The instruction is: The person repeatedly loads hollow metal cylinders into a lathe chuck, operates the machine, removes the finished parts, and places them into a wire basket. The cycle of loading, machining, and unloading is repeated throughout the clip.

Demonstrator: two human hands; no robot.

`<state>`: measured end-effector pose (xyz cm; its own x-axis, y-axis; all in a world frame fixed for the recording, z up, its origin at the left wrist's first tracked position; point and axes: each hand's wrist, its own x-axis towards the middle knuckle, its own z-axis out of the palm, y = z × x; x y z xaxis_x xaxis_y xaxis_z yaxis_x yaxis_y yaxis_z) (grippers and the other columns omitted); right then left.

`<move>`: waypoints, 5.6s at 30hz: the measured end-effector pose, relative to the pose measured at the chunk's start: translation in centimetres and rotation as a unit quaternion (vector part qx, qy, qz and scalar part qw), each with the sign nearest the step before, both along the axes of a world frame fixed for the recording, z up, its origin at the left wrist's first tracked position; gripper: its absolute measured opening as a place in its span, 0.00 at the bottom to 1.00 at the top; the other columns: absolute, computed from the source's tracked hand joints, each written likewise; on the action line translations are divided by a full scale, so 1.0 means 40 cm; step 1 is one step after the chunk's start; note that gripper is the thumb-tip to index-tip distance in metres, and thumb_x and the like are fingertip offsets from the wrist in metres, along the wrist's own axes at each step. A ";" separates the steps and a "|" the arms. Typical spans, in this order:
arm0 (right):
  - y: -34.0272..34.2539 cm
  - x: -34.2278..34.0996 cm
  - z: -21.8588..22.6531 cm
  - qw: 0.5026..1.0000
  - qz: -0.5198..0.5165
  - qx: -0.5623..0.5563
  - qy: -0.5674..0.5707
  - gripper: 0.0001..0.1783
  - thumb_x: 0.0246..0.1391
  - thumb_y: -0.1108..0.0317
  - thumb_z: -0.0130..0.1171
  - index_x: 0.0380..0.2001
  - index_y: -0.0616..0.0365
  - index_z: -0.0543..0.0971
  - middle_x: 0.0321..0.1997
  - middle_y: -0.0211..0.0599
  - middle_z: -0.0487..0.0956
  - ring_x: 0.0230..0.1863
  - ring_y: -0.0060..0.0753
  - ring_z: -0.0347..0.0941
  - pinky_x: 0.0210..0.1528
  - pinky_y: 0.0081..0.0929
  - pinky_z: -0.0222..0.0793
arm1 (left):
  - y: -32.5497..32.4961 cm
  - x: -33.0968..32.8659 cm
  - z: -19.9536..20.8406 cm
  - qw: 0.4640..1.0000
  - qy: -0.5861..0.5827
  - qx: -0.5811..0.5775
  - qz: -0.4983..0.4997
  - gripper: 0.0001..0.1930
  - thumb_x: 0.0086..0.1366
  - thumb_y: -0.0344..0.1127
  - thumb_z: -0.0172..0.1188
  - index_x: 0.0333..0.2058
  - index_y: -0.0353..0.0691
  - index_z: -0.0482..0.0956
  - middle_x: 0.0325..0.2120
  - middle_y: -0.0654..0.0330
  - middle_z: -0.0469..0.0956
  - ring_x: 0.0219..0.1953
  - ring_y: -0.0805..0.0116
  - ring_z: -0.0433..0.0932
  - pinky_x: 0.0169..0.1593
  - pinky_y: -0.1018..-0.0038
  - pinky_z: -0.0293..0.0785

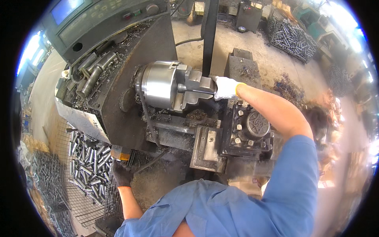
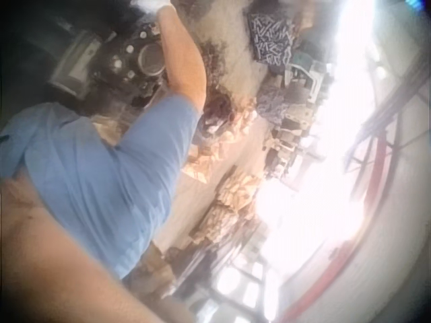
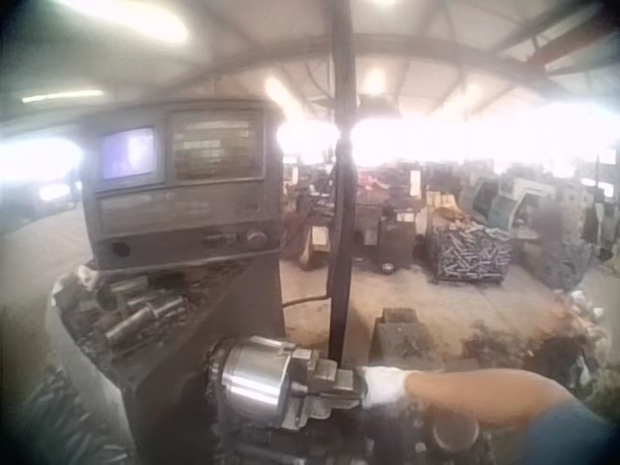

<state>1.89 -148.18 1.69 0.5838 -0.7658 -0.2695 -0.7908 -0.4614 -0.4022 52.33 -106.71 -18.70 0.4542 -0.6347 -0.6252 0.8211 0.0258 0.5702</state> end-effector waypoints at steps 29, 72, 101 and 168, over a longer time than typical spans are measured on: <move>0.817 -0.180 0.058 0.931 -0.120 0.061 -0.339 0.24 0.62 0.73 0.67 0.61 0.61 0.81 0.51 0.41 0.86 0.49 0.30 0.85 0.54 0.31 0.83 | -0.997 -0.380 0.916 0.422 -0.884 0.109 -0.167 0.42 0.75 0.55 0.53 0.79 0.49 0.47 0.61 0.39 0.79 0.60 0.40 0.81 0.67 0.53 0.74; 2.083 1.252 -0.554 0.576 0.788 0.189 0.105 0.29 0.62 0.50 0.63 0.59 0.60 0.82 0.57 0.50 0.86 0.60 0.51 0.82 0.64 0.42 0.75 | 2.071 -1.279 -0.288 0.330 0.078 0.738 0.583 0.22 0.76 0.48 0.56 0.59 0.40 0.79 0.54 0.54 0.83 0.58 0.57 0.81 0.61 0.64 0.77; 1.002 3.609 -1.105 0.876 0.378 -0.268 0.134 0.42 0.51 0.41 0.71 0.58 0.63 0.75 0.58 0.56 0.79 0.59 0.60 0.79 0.62 0.51 0.76 | 1.781 1.861 -0.171 0.474 -0.295 0.829 -0.030 0.38 0.64 0.53 0.71 0.69 0.45 0.72 0.50 0.48 0.86 0.52 0.45 0.85 0.55 0.52 0.79; 4.037 1.150 -0.113 0.380 0.907 0.066 -0.171 0.39 0.47 0.43 0.75 0.51 0.66 0.83 0.54 0.62 0.85 0.58 0.58 0.83 0.62 0.46 0.77 | 2.199 -1.037 0.327 0.414 -0.198 0.606 0.650 0.45 0.55 0.21 0.72 0.72 0.38 0.65 0.64 0.52 0.75 0.68 0.56 0.73 0.72 0.61 0.69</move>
<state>47.87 13.30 -2.83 0.1380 0.9860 0.0938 0.8876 -0.0811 -0.4534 10.84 -18.76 -5.62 0.1396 0.9772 0.1600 0.3979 -0.2033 0.8946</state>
